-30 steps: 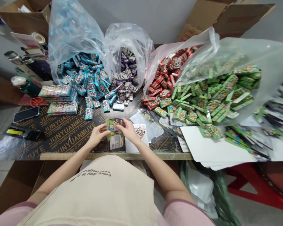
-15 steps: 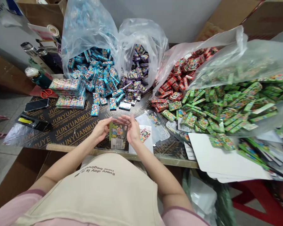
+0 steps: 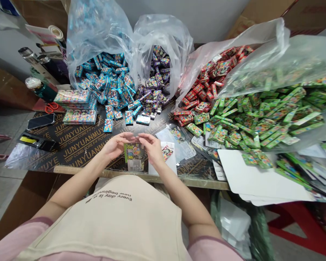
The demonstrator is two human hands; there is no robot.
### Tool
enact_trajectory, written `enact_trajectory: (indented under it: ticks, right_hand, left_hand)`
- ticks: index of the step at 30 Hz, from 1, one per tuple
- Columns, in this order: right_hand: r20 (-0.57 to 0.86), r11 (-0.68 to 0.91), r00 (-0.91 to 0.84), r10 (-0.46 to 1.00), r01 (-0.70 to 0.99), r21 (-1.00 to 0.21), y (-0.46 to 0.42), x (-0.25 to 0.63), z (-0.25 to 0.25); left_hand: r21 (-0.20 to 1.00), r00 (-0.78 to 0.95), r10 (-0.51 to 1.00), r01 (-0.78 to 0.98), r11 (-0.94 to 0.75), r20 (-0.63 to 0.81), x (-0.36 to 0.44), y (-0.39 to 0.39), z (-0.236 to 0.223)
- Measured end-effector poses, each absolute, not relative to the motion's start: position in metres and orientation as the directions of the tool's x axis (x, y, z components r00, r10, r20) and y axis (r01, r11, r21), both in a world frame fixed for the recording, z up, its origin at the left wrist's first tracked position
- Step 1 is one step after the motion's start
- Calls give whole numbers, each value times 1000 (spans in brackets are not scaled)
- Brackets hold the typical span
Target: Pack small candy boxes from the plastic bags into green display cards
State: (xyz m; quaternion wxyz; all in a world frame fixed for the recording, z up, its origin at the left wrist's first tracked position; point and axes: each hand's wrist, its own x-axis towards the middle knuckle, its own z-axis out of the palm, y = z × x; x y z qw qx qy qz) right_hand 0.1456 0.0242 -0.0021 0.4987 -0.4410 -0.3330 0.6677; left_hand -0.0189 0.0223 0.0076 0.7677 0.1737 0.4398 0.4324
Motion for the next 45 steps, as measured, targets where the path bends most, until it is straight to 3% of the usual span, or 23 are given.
enact_trajectory:
  ticks: [2, 5, 8, 10, 13, 17, 20, 26, 32, 36, 40, 43, 45]
  right_hand:
    - [-270, -291, -111, 957, -376, -880, 28, 147, -5]
    - [-248, -231, -12, 969, -409, -883, 29, 146, -13]
    - [-154, -112, 101, 983, -340, -934, 22, 144, -20]
    - [-87, -57, 122, 989, -236, -970, 16, 145, -20]
    - [-41, -33, 72, 997, -113, -993, 12, 151, -15]
    - [-69, -74, -57, 996, -87, -993, 20, 159, -6]
    - [-79, -86, -122, 989, -51, -995, 26, 164, -2]
    - [-29, -26, -159, 987, 18, -999, 21, 173, -5]
    - [186, 200, -128, 974, 110, -974, 12, 175, -21]
    - [200, 215, -136, 970, 109, -970, 36, 155, -21]
    - [237, 250, -244, 940, 25, -968, 86, 113, -29]
    - [333, 419, -359, 872, 197, -886, 118, 73, -51]
    - [322, 546, -515, 795, 374, -750, 132, 46, -68]
  left_hand:
    - [761, 180, 875, -437, 480, -449, -17, 18, 10]
    - [969, -6, 981, -160, 188, -192, -13, 10, 16]
    - [993, -44, 999, 115, -14, 19, -12, 5, 20]
    - [987, -36, 999, 158, -30, 37, -14, 6, 22]
    - [990, -20, 998, 132, 56, -54, -19, 14, 22]
    - [982, 55, 988, 136, 134, -142, -23, 26, 21]
    - [970, 79, 993, 232, 69, -90, -21, 27, 25]
    - [887, 213, 965, 401, -229, 153, -21, 13, 35]
    - [945, 199, 974, 284, -163, 108, -26, 16, 16]
    - [975, 4, 994, 190, -112, 113, -37, 24, 7]
    - [985, -379, 915, 151, -89, 140, -82, 20, -6]
    - [989, -653, 750, 150, -11, 107, -131, -5, -30]
    - [984, -737, 675, 143, 103, 37, -161, -28, -49]
